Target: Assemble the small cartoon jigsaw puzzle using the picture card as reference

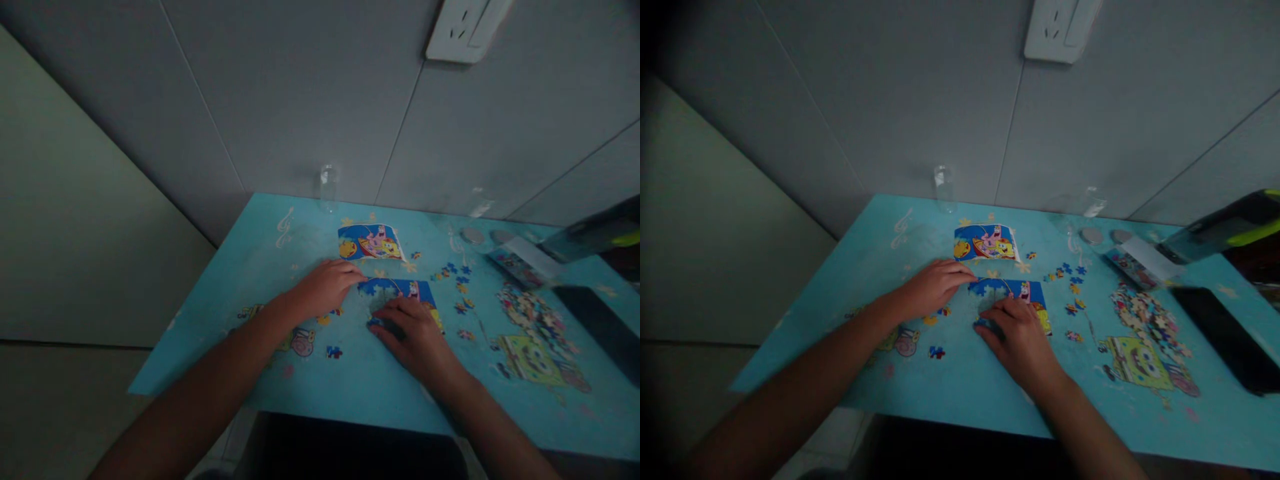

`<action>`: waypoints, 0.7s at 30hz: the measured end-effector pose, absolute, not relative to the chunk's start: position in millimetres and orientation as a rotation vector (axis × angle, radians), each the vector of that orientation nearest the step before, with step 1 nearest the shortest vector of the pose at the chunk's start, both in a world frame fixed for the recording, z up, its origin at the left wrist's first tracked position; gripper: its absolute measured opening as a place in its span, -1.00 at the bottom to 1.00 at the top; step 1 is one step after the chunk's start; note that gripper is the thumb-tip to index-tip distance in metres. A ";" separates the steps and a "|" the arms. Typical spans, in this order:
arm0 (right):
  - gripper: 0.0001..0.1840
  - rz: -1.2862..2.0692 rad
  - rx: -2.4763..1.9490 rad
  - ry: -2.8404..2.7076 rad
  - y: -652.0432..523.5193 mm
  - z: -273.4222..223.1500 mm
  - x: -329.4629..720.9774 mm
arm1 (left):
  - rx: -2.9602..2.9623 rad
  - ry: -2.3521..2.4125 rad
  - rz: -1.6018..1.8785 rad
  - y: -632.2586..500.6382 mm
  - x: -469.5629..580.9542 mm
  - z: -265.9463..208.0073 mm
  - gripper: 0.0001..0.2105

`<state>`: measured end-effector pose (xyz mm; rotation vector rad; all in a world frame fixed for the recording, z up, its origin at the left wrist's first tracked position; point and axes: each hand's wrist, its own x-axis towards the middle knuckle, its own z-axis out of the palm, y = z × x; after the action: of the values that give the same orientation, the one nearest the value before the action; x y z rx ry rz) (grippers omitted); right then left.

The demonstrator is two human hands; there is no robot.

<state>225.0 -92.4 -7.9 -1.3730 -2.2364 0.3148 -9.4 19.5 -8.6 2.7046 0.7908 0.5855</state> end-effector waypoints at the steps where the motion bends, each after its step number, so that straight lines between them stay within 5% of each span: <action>1: -0.82 0.319 -1.354 -2.240 -92.3 -7.7 225.4 | 2.673 0.763 0.623 22.3 -10.8 -10.0 -0.62; 21: -0.83 0.321 -1.231 -2.268 -98.4 4.6 222.7 | 2.902 1.297 1.017 53.0 -65.2 17.1 -0.72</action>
<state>222.7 -98.4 4.6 -1.2315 -2.2684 0.3206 -65.2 53.0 17.1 2.9024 1.2967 1.0171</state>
